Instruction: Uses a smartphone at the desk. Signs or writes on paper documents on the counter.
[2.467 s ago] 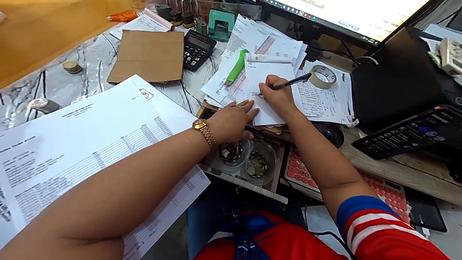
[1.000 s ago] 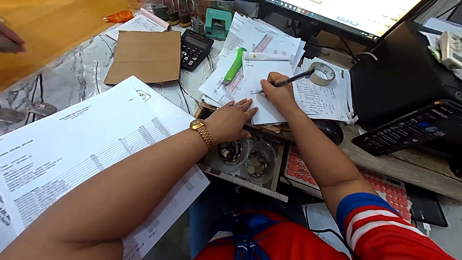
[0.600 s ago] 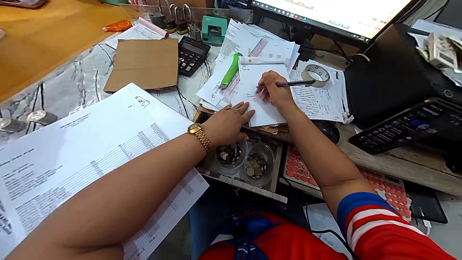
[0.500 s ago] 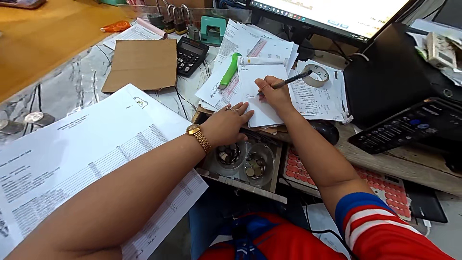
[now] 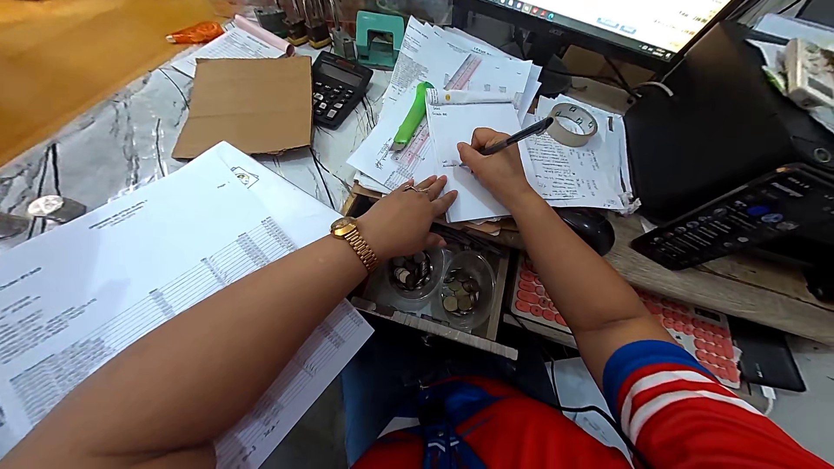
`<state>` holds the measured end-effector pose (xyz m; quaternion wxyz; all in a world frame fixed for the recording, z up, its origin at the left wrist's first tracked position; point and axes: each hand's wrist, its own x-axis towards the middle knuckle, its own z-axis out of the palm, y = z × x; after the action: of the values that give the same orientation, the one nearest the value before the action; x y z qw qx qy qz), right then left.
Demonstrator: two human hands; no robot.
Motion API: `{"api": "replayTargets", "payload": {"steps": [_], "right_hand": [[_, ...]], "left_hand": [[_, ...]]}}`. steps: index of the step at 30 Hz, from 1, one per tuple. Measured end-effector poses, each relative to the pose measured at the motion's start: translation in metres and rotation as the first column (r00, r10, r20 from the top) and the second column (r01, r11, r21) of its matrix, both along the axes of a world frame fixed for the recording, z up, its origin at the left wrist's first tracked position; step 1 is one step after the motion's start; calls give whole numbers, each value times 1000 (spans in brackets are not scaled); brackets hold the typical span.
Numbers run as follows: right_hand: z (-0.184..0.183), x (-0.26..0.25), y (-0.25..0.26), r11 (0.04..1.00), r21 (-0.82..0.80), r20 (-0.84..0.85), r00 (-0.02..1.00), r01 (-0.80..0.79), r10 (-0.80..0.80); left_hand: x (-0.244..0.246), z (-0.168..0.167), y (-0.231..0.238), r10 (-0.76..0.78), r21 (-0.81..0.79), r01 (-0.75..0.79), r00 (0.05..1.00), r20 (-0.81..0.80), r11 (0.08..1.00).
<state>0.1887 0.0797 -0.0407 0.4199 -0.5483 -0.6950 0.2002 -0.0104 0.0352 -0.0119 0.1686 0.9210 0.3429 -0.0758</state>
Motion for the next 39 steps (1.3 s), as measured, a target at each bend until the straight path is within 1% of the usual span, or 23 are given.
{"api": "replayTargets", "payload": {"steps": [4,8,13,20,22,24,26,27,29,31,33,35,37,39], "right_hand": [[0,0,0,1000,8,-19,1000,19,-19],[1,1,1,1000,12,7,1000,2,-2],[3,1,1,1000,-1,-18,1000,18,-18],[1,0,1,999,38,27,999,16,-17],[3,3,1,999,28,-2,1000,-17,17],[11,6,2,998,-26,-115,992,-57,53],[18,3,-1,987,-68,-232,965,-143,124],[19,0,-2,979,-76,-242,956,-190,166],[15,-6,-3,969,-54,-197,954,-241,226],[8,-10,-2,974,-21,-180,959,-226,219],[4,-15,-3,989,-31,-202,970,-147,138],[3,-17,-3,994,-34,-150,984,-100,94],[1,-15,-3,995,-6,-106,990,-99,98],[0,-14,-2,994,16,-112,987,-110,111]], "left_hand": [[0,0,0,2,2,-2,1000,-6,1000],[0,1,0,-1,0,1,1000,-16,1000],[0,1,0,0,-7,0,1000,2,1000],[0,2,0,6,-13,-6,1000,-9,1000],[0,1,-1,3,-4,-3,1000,-6,1000],[-1,-2,-2,3,25,-3,1000,6,1000],[-1,-4,-1,1,36,-2,1000,18,999],[-2,-4,-1,0,37,0,1000,19,999],[-2,-4,-1,-4,35,3,1000,15,999],[-1,-4,-1,-4,32,3,1000,18,999],[-1,-4,0,-6,32,6,1000,9,999],[-1,-4,0,-8,37,8,1000,1,999],[-1,-4,-2,-12,53,12,1000,-10,999],[-2,-3,-3,-21,76,23,1000,-19,997]]}}
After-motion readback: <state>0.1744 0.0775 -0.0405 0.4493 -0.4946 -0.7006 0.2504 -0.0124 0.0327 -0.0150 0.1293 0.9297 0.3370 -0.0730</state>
